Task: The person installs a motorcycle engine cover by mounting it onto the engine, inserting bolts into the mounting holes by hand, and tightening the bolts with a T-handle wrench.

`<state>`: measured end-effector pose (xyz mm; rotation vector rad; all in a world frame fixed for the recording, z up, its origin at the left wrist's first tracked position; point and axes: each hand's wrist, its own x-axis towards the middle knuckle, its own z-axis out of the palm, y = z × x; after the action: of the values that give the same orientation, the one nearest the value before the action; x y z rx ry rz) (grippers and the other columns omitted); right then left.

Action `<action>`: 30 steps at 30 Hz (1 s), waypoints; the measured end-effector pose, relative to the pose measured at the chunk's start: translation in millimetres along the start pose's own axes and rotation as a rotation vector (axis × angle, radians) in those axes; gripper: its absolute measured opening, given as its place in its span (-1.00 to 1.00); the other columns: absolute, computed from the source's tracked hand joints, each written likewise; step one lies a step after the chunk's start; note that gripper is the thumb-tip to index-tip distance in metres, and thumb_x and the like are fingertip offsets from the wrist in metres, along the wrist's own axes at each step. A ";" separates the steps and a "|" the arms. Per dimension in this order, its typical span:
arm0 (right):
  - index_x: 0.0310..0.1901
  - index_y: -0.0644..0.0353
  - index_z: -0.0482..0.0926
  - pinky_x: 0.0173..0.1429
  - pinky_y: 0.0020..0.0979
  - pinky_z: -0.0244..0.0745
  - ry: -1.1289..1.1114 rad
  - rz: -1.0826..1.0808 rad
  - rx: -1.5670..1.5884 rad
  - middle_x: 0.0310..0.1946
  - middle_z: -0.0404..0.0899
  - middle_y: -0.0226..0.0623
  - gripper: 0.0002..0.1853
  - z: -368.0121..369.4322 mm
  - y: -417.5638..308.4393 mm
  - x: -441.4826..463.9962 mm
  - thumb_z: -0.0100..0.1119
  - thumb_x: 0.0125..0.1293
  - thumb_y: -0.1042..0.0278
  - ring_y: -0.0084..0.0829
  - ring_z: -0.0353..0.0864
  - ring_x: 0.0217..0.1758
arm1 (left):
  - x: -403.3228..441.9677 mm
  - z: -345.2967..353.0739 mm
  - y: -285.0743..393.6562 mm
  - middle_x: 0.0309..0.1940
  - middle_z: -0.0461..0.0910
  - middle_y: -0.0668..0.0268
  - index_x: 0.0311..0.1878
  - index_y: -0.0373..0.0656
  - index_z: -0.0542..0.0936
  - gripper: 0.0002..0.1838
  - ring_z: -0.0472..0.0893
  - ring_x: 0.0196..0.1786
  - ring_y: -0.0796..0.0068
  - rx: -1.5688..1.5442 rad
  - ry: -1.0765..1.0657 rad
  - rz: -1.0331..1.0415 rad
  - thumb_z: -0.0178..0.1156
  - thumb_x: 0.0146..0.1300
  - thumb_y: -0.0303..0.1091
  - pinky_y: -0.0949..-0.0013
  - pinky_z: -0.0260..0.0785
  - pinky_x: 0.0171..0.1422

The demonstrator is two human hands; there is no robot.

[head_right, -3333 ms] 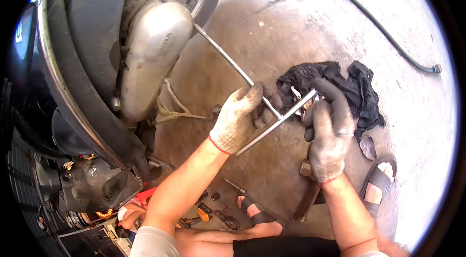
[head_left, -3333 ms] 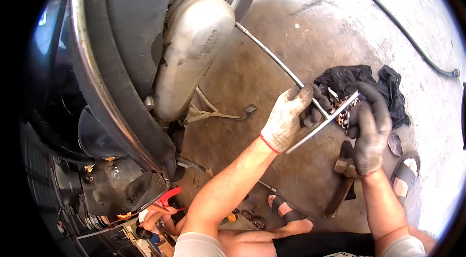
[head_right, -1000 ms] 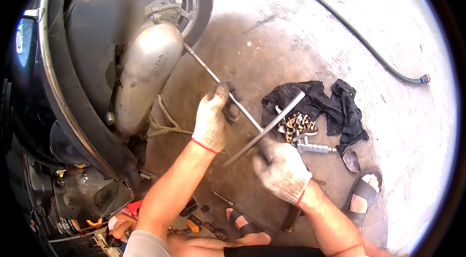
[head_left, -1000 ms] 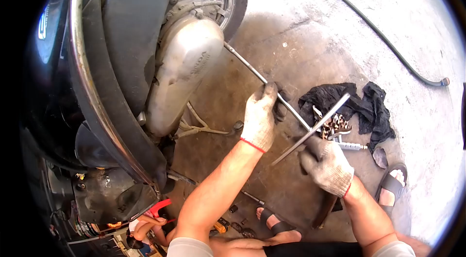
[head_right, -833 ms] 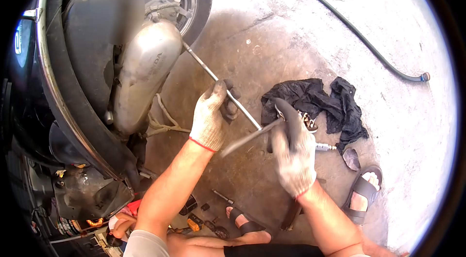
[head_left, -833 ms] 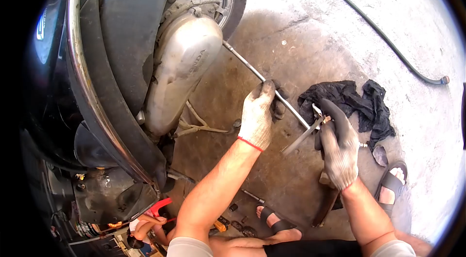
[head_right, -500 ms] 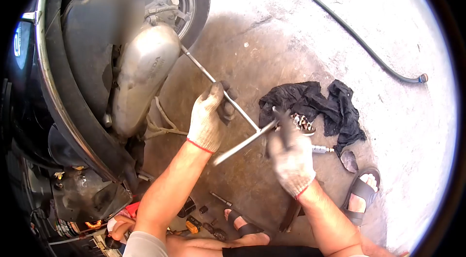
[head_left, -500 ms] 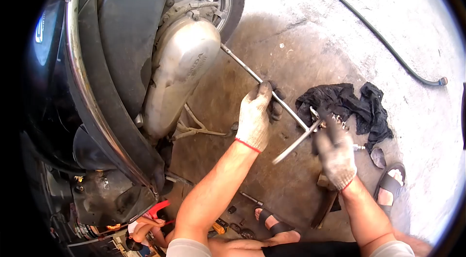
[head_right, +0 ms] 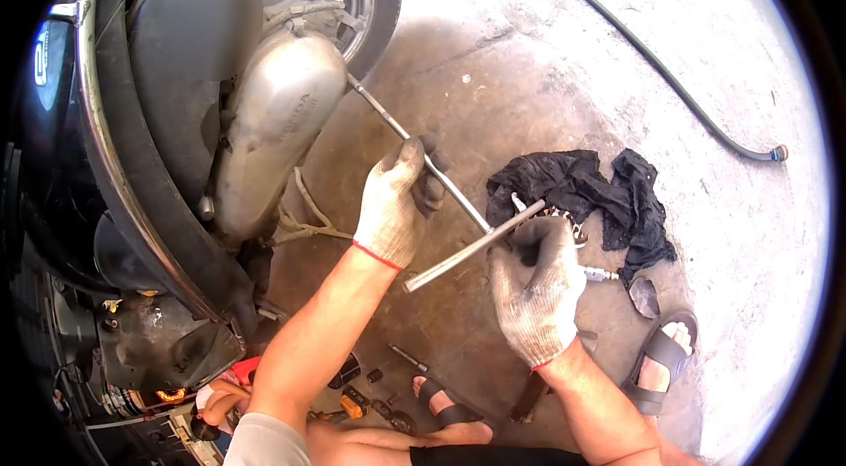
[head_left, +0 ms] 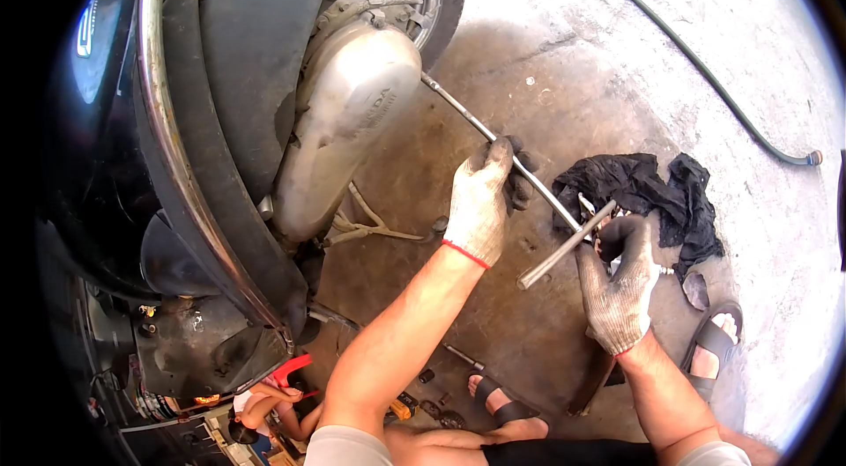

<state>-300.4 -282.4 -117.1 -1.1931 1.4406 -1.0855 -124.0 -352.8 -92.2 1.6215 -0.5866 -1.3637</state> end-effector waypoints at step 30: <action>-0.04 0.34 0.59 -0.20 -0.39 0.44 -0.294 0.077 0.262 -0.34 0.59 -0.23 -0.82 1.2 -57.7 12.8 0.08 0.42 0.48 -0.46 0.53 -0.33 | -43.3 17.7 50.0 -0.36 0.62 0.31 -0.02 -0.25 0.56 -0.64 0.50 -0.52 0.63 0.109 -0.143 0.106 0.09 0.53 -0.08 0.53 0.29 -0.47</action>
<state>-291.3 -302.8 -62.4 -1.0506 1.0743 -0.9668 -143.1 -347.2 -26.7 1.5634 -0.8329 -1.3972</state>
